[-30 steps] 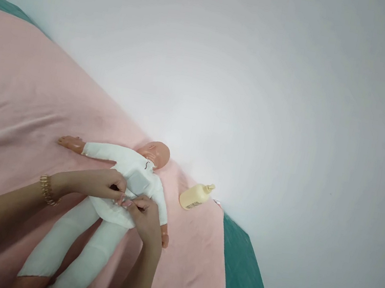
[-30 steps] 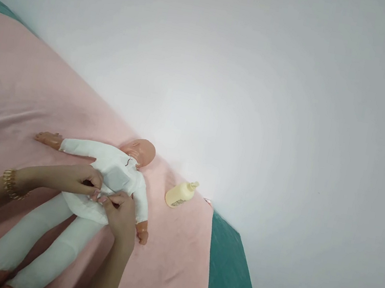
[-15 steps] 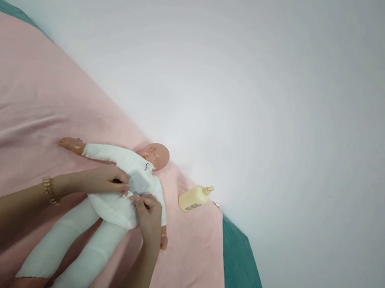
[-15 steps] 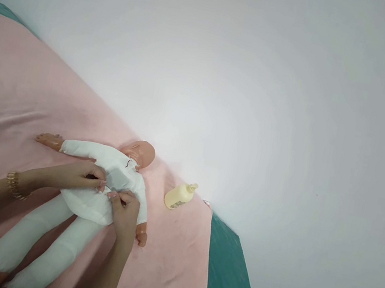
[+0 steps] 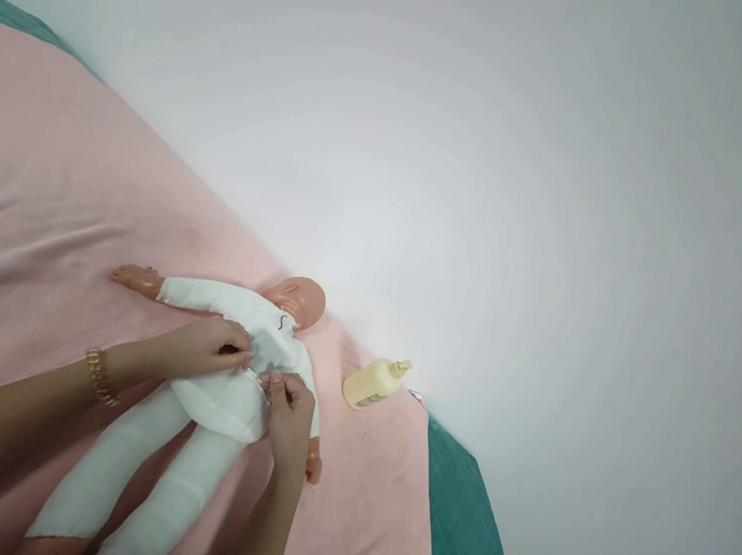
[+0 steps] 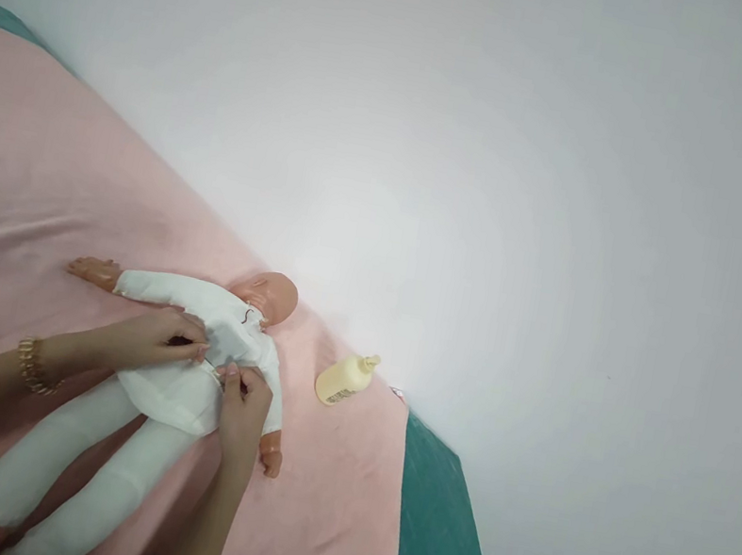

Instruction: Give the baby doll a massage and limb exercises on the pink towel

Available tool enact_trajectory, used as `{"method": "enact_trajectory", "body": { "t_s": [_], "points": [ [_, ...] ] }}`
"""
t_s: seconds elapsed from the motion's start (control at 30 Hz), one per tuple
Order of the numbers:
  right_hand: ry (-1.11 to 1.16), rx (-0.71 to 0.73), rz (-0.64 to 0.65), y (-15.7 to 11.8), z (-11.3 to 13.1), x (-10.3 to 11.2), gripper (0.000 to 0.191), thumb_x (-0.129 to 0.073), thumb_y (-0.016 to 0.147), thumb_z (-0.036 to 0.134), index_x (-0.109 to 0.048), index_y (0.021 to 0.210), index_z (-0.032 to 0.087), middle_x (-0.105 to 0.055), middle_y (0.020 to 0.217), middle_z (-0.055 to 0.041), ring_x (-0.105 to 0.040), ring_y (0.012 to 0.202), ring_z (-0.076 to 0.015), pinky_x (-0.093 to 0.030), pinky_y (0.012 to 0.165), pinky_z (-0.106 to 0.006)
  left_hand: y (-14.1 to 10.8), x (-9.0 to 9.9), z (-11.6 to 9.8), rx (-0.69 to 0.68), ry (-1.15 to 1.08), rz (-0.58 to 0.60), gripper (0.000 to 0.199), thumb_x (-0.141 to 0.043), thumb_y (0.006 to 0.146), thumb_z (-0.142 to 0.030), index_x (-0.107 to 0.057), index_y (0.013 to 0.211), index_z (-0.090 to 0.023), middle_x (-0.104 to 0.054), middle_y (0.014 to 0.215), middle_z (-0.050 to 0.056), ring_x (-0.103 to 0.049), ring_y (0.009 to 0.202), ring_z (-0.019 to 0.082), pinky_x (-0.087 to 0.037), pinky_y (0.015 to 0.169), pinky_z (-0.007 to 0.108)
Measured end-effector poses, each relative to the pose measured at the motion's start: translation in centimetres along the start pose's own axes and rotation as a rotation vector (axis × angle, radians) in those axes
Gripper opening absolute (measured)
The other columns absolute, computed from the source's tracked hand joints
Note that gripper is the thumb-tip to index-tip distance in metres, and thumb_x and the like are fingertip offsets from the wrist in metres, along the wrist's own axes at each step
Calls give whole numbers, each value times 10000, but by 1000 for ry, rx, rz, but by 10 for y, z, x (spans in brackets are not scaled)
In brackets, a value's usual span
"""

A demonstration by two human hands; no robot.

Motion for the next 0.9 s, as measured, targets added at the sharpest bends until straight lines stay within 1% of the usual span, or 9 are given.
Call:
{"method": "enact_trajectory", "body": {
  "t_s": [0.13,0.23,0.3,0.37,0.43,0.53,0.63,0.77,0.9],
  "points": [
    [-12,-18,-4,1,-3,-2,379,-551,878,475,-774,791,181,-716,834,-57,-649,845,-202,-481,811,-316,1,-4,0,-6,16,53,373,-468,932,-352,-706,719,-159,-697,760,65,-595,761,213,-385,741,312],
    [-24,-22,5,2,-5,-5,368,-555,867,468,-771,778,182,-709,825,-54,-643,841,-202,-473,814,-320,2,-6,3,15,-9,52,370,-485,915,-365,-700,698,-156,-691,750,66,-585,737,209,-375,709,311],
    [1,-27,3,3,-8,-5,385,-564,865,500,-760,770,183,-704,807,-50,-634,814,-198,-474,788,-317,5,-4,6,51,-42,36,385,-496,907,-395,-688,678,-153,-660,693,54,-557,678,196,-363,659,306],
    [69,-28,-43,6,-12,-3,446,-559,865,577,-737,770,179,-700,784,-48,-623,775,-193,-480,750,-313,9,0,8,88,-78,0,445,-470,925,-464,-683,697,-147,-620,650,42,-528,637,186,-354,614,297],
    [157,-22,-131,10,-15,2,534,-519,867,666,-712,787,174,-709,799,-60,-624,776,-195,-492,754,-318,13,6,9,107,-105,-48,527,-403,953,-540,-691,765,-142,-618,680,41,-530,652,187,-374,610,291],
    [267,8,-270,15,-16,6,592,-480,869,721,-694,867,169,-724,909,-89,-646,866,-209,-510,831,-338,18,14,9,80,-154,-126,534,-404,968,-578,-709,870,-151,-672,840,52,-583,786,205,-445,726,300],
    [329,63,-328,19,-10,5,551,-482,893,689,-684,951,179,-722,1027,-106,-655,987,-220,-508,921,-355,19,15,6,-11,-203,-165,488,-446,979,-561,-726,929,-163,-705,1001,75,-610,978,235,-463,913,331],
    [348,117,-285,21,-3,-2,514,-468,926,646,-689,970,184,-726,1065,-107,-656,1051,-225,-488,994,-368,20,11,6,-95,-139,-160,517,-385,1015,-527,-724,1056,-139,-704,1152,114,-582,1130,262,-413,1060,364],
    [276,96,-240,21,-6,-6,498,-425,958,607,-684,999,184,-729,1095,-102,-655,1073,-216,-476,1014,-359,23,7,9,-83,-51,-114,510,-348,1024,-501,-717,1095,-156,-710,1176,104,-595,1131,264,-416,1059,368]
  ]
}}
Point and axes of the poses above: each hand's wrist, its own y-axis towards the middle knuckle, its own x-axis out of the back of the hand, z = x × y, the point moved 7 cm from there along y, towards the middle knuckle
